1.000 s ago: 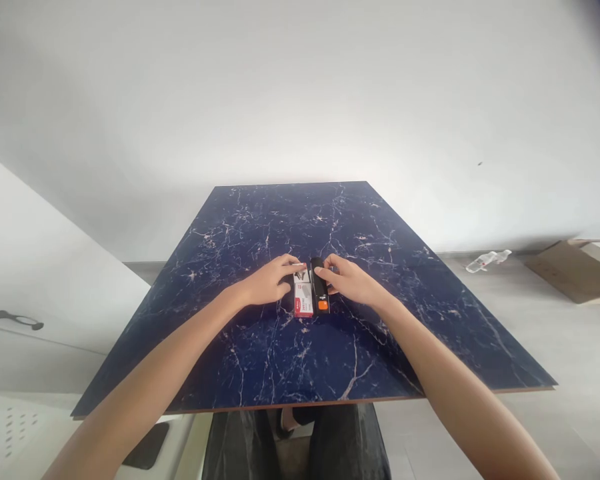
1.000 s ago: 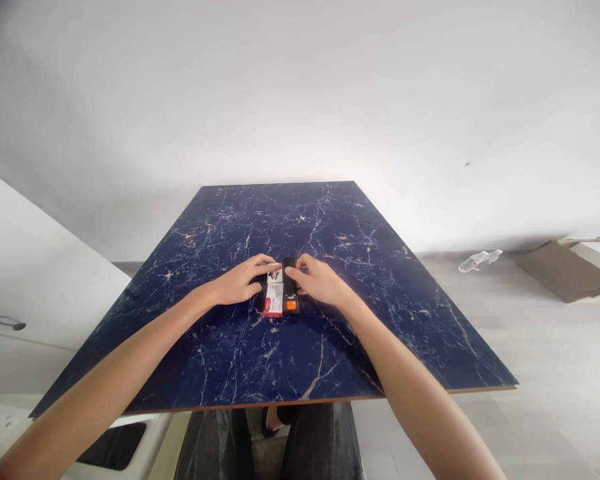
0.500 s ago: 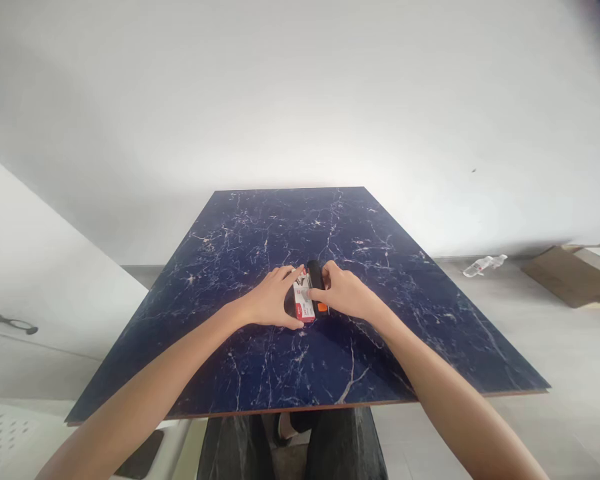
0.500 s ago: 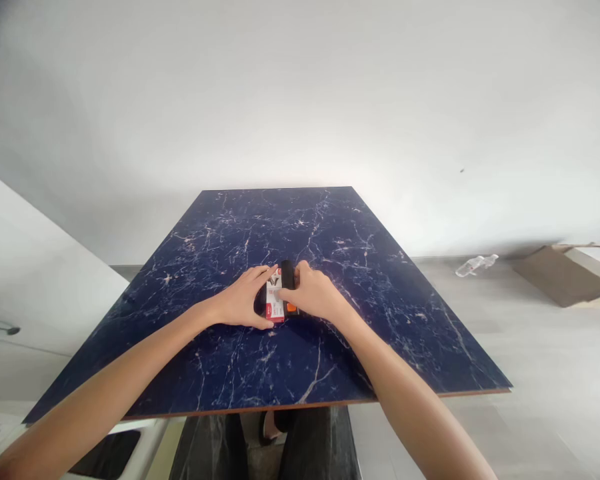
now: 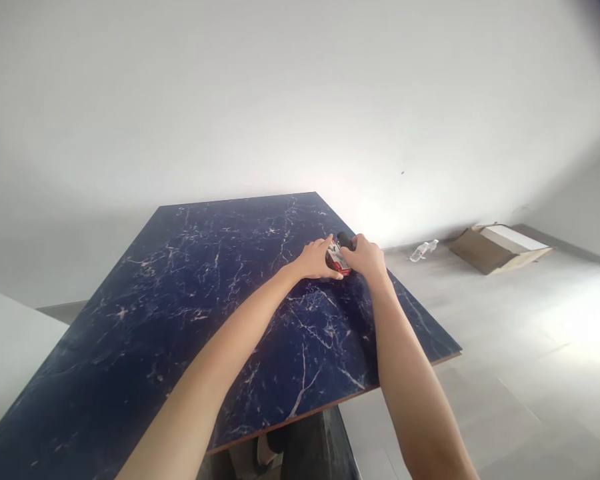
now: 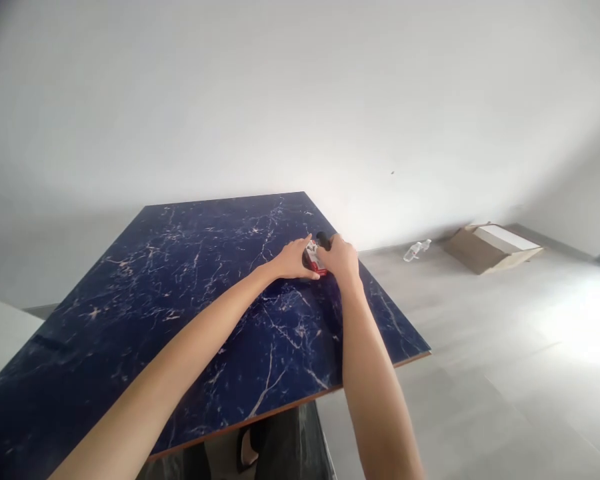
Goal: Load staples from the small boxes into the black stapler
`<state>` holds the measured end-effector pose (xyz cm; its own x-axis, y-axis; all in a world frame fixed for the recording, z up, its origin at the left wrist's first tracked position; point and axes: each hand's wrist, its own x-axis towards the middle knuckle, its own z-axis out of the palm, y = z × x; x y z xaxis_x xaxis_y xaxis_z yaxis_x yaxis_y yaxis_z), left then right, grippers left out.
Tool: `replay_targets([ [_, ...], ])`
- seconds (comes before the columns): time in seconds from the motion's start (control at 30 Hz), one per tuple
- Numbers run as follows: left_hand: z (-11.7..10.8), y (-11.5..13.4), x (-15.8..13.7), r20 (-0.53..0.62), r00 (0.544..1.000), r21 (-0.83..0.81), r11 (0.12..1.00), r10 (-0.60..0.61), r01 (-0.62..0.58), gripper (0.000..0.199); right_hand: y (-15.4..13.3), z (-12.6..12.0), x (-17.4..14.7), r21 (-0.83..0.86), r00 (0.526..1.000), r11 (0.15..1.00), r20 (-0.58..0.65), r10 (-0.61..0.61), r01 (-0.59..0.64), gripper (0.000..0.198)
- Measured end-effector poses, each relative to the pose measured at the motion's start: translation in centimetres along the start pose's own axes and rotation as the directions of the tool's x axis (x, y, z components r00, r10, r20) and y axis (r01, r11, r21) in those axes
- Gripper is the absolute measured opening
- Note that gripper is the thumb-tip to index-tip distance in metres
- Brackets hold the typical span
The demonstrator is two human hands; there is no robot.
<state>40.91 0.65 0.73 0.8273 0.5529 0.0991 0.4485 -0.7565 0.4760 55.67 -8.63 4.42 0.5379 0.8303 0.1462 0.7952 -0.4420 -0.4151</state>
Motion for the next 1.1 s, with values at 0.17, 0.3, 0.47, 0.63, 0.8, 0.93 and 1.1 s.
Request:
replay_targets([
  [0.17, 1.3, 0.2, 0.6, 0.054, 0.998, 0.024, 1.0, -0.02, 0.019, 0.137, 0.7, 0.5, 0.2, 0.031, 0.997, 0.997, 0.003, 0.071, -0.071, 0.043],
  [0.3, -0.7, -0.4, -3.8, -0.047, 0.999, 0.017, 0.999, -0.028, 0.029, 0.115, -1.5, 0.5, -0.9, 0.079, 0.932, 0.994, -0.359, -0.045, 0.079, 0.049],
  [0.47, -6.8, -2.8, -15.9, -0.177, 0.984, 0.117, 0.993, 0.005, 0.016, 0.067, -7.1, 1.9, -5.7, 0.254, 0.783, 0.741, -0.231, -0.578, 0.622, 0.054],
  [0.63, -8.4, -5.4, -27.0, 0.013, 0.995, 0.166, 0.982, -0.095, 0.092, 0.059, -11.3, 5.4, -11.9, 0.406, 0.348, 0.423, 0.248, -0.904, 0.81, 0.081],
  [0.8, -6.0, -5.7, -29.8, 0.067, 0.989, 0.163, 0.979, -0.133, 0.121, 0.072, -11.6, 6.4, -13.1, 0.378, 0.319, 0.478, 0.411, -0.854, 0.793, 0.082],
  [0.93, -6.3, -5.3, -29.5, 0.087, 0.985, 0.148, 0.98, -0.15, 0.136, 0.073, -11.6, 6.1, -12.6, 0.379, 0.327, 0.503, 0.441, -0.836, 0.777, 0.082],
  [1.1, -6.5, -5.2, -29.8, 0.109, 0.98, 0.143, 0.979, -0.165, 0.149, 0.073, -11.8, 5.9, -12.7, 0.399, 0.327, 0.515, 0.451, -0.83, 0.758, 0.088],
])
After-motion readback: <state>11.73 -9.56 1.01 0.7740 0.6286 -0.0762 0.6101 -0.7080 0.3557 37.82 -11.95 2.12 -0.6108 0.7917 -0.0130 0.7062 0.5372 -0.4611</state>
